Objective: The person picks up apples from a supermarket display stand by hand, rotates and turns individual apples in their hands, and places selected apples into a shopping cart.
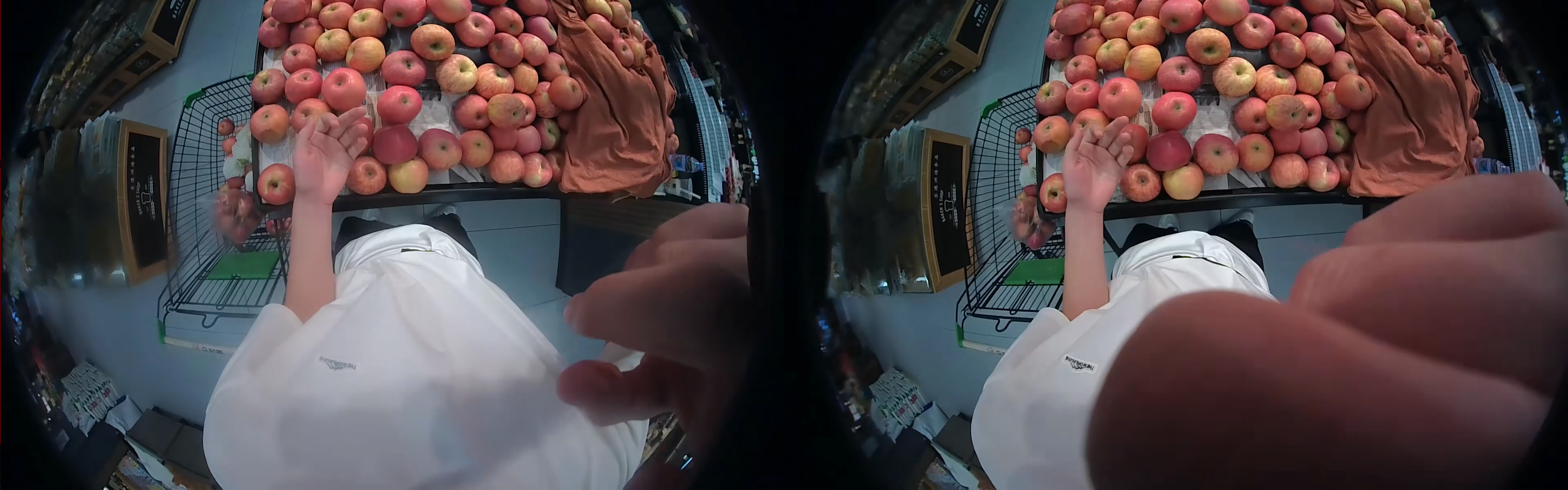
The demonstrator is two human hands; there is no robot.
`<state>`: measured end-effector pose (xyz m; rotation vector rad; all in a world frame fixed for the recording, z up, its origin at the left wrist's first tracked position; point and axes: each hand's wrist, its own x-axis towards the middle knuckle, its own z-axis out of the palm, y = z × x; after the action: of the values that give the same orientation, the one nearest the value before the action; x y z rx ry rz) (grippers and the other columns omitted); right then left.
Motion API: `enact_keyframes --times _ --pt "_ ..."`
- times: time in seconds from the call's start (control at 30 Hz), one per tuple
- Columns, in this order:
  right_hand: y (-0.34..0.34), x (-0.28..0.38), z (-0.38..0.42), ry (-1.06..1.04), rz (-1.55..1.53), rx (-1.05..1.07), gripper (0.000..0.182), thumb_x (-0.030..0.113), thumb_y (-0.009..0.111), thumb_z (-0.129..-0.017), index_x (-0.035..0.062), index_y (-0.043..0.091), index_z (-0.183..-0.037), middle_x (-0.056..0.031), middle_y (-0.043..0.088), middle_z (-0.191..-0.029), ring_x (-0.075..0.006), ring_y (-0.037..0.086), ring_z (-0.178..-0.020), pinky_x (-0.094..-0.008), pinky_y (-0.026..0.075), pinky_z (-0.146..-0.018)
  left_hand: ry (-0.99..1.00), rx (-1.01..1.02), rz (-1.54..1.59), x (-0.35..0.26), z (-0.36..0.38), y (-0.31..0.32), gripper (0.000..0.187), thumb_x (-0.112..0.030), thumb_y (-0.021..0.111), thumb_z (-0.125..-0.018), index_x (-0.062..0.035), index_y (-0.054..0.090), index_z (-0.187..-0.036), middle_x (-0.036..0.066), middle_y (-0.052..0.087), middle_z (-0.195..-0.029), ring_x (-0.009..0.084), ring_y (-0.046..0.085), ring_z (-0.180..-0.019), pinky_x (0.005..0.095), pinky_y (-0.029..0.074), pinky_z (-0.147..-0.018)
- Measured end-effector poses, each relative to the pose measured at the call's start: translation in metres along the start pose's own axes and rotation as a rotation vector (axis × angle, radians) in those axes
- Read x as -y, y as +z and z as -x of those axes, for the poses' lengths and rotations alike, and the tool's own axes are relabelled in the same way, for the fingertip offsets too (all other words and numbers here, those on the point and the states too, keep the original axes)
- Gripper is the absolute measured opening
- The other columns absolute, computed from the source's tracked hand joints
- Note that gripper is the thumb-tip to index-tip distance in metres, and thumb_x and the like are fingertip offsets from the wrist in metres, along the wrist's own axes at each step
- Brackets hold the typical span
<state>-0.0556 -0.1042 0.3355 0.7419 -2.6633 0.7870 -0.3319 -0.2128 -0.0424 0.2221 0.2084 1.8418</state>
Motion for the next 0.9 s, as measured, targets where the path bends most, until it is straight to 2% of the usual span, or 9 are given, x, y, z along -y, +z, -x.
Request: enact_keyframes --times 0.1,0.23,0.33,0.37,0.5,0.6,0.7,0.83,0.9 --pt "0.007 -0.001 0.001 -0.012 -0.013 -0.005 0.034 0.005 0.086 -0.070 0.0088 0.064 -0.096 -0.0077 0.070 -0.087 -0.0250 0.062 -0.064 -0.0341 0.049 -0.060 -0.040 -0.094 -0.106 0.001 0.007 0.005 0.031 -0.033 0.044 -0.112 -0.0080 0.063 -0.108 0.025 0.066 -0.141 0.0331 0.070 -0.120 0.0446 0.056 -0.102" --pt "0.002 0.001 0.000 -0.017 -0.006 0.011 0.033 0.006 0.086 -0.071 0.0093 0.063 -0.094 -0.0066 0.069 -0.084 -0.0230 0.060 -0.062 -0.0332 0.047 -0.058 -0.077 -0.121 -0.212 0.000 0.011 0.011 0.026 -0.029 0.046 -0.112 -0.0101 0.062 -0.106 0.023 0.067 -0.139 0.0304 0.070 -0.119 0.0429 0.057 -0.101" --pt "-0.004 0.006 0.004 -0.011 0.009 0.011 0.031 0.007 0.085 -0.072 0.0096 0.062 -0.092 -0.0057 0.068 -0.082 -0.0215 0.059 -0.061 -0.0326 0.046 -0.057 -0.101 -0.121 -0.224 -0.002 0.010 0.012 0.026 -0.030 0.045 -0.113 -0.0113 0.062 -0.105 0.022 0.068 -0.138 0.0289 0.070 -0.119 0.0416 0.057 -0.100" --pt "-0.009 0.007 0.004 -0.007 0.010 0.018 0.031 0.007 0.085 -0.072 0.0097 0.061 -0.092 -0.0054 0.067 -0.082 -0.0210 0.059 -0.060 -0.0324 0.045 -0.057 -0.103 -0.110 -0.224 -0.003 0.009 0.005 0.028 -0.032 0.046 -0.113 -0.0095 0.062 -0.110 0.021 0.069 -0.136 0.0285 0.071 -0.119 0.0428 0.058 -0.102" --pt "-0.016 0.010 0.009 0.009 0.015 -0.018 0.030 0.008 0.085 -0.073 0.0102 0.060 -0.090 -0.0042 0.066 -0.079 -0.0190 0.057 -0.058 -0.0316 0.044 -0.055 -0.129 -0.148 -0.285 0.000 0.006 0.012 0.028 -0.034 0.048 -0.114 -0.0121 0.064 -0.107 0.021 0.069 -0.137 0.0279 0.070 -0.119 0.0404 0.057 -0.100" --pt "-0.020 0.013 0.011 0.011 0.028 -0.031 0.029 0.009 0.084 -0.074 0.0106 0.059 -0.088 -0.0033 0.065 -0.077 -0.0175 0.056 -0.056 -0.0309 0.043 -0.053 -0.144 -0.148 -0.275 0.002 0.002 0.011 0.025 -0.030 0.048 -0.114 -0.0104 0.063 -0.110 0.020 0.070 -0.136 0.0289 0.071 -0.119 0.0408 0.058 -0.100" --pt "-0.019 0.020 0.013 0.040 0.048 -0.041 0.029 0.009 0.084 -0.075 0.0110 0.058 -0.087 -0.0024 0.064 -0.075 -0.0160 0.055 -0.055 -0.0303 0.041 -0.052 -0.157 -0.190 -0.317 0.005 0.000 0.014 0.025 -0.031 0.048 -0.114 -0.0109 0.062 -0.109 0.020 0.070 -0.135 0.0266 0.072 -0.113 0.0410 0.058 -0.099" --pt "-0.013 0.038 0.014 0.099 0.074 -0.096 0.029 0.010 0.084 -0.076 0.0114 0.056 -0.085 -0.0012 0.063 -0.072 -0.0140 0.053 -0.053 -0.0295 0.040 -0.050 -0.179 -0.106 -0.299 0.004 -0.004 0.001 0.024 -0.029 0.048 -0.113 -0.0113 0.062 -0.106 0.023 0.069 -0.134 0.0207 0.072 -0.099 0.0377 0.058 -0.097" --pt "-0.010 0.042 0.013 0.129 0.076 -0.131 0.029 0.011 0.083 -0.077 0.0117 0.055 -0.084 -0.0007 0.062 -0.071 -0.0130 0.052 -0.052 -0.0291 0.039 -0.049 -0.199 -0.130 -0.288 0.010 -0.005 0.000 0.024 -0.029 0.049 -0.113 -0.0107 0.063 -0.106 0.023 0.070 -0.133 0.0207 0.072 -0.100 0.0382 0.058 -0.097"
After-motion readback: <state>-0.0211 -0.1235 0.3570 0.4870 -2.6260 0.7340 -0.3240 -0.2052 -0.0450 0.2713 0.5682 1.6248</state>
